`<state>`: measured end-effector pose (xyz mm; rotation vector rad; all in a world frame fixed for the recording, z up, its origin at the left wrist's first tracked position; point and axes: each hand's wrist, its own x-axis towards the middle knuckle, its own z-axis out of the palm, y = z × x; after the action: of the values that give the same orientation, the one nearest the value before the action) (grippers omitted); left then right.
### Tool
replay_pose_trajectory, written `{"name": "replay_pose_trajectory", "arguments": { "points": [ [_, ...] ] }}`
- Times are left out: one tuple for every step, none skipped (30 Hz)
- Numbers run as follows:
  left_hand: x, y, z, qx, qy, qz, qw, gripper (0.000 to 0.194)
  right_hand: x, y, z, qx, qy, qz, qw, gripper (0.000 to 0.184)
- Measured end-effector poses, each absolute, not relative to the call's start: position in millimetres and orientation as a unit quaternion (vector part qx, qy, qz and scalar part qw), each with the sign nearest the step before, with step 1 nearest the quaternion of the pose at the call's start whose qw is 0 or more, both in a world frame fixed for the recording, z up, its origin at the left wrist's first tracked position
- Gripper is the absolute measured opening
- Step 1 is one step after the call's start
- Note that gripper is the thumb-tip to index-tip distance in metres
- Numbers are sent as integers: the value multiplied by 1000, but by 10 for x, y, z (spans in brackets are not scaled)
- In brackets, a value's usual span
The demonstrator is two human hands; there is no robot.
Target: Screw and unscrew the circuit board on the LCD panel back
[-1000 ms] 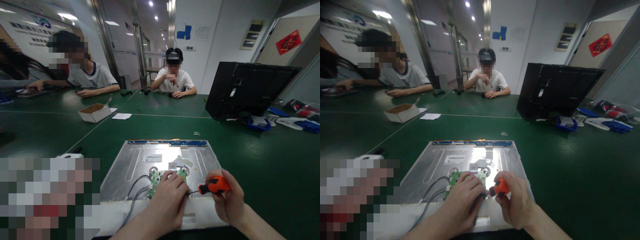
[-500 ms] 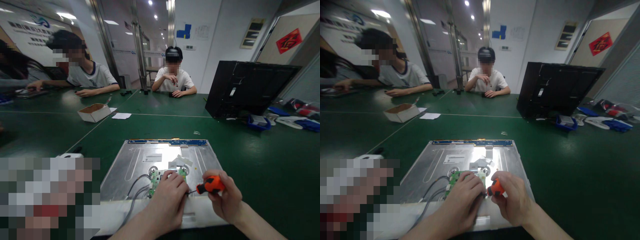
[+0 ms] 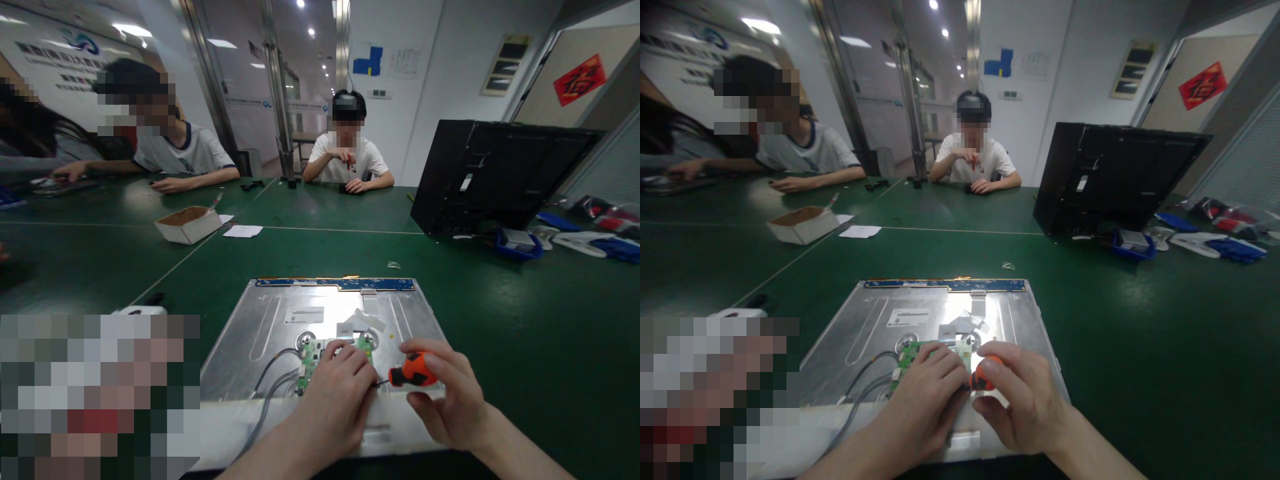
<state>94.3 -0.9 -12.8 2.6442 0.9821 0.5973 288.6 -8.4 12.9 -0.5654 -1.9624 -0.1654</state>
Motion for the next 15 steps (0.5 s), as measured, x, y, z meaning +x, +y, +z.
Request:
{"name": "replay_pose_trajectory", "arguments": {
  "points": [
    [942,-4,-135,910,336,205,131,9,2883,-90,141,-236,-822,-70,514,58],
    [941,-1,-142,910,335,205,134,10,2879,-96,152,-236,-824,-71,509,60],
    [940,2,-149,909,336,205,137,10,2873,-100,160,-237,-827,-70,505,63],
    [939,3,-153,908,336,205,140,10,2868,-102,163,-237,-829,-67,503,65],
    [938,4,-155,907,337,206,142,10,2861,-102,161,-237,-829,-61,503,67],
    [937,4,-156,907,338,208,143,9,2854,-100,155,-235,-829,-52,505,68],
    [937,3,-156,906,338,210,142,9,2847,-96,143,-233,-828,-44,508,69],
    [937,3,-155,907,337,211,141,8,2841,-91,130,-231,-825,-37,514,69],
    [938,3,-155,907,336,212,138,9,2835,-86,116,-230,-822,-34,520,68],
    [938,3,-156,908,335,212,135,9,2830,-82,104,-232,-819,-33,524,67],
    [939,4,-158,909,334,213,131,9,2826,-79,96,-237,-817,-33,524,65],
    [939,6,-162,910,332,214,129,10,2823,-78,94,-245,-817,-34,521,62],
    [940,8,-165,910,330,214,127,11,2821,-79,96,-251,-819,-33,516,58],
    [940,10,-168,911,329,215,127,11,2819,-81,103,-256,-821,-32,509,55],
    [940,12,-171,911,329,215,127,11,2818,-84,113,-258,-824,-30,504,52]
  ]
}}
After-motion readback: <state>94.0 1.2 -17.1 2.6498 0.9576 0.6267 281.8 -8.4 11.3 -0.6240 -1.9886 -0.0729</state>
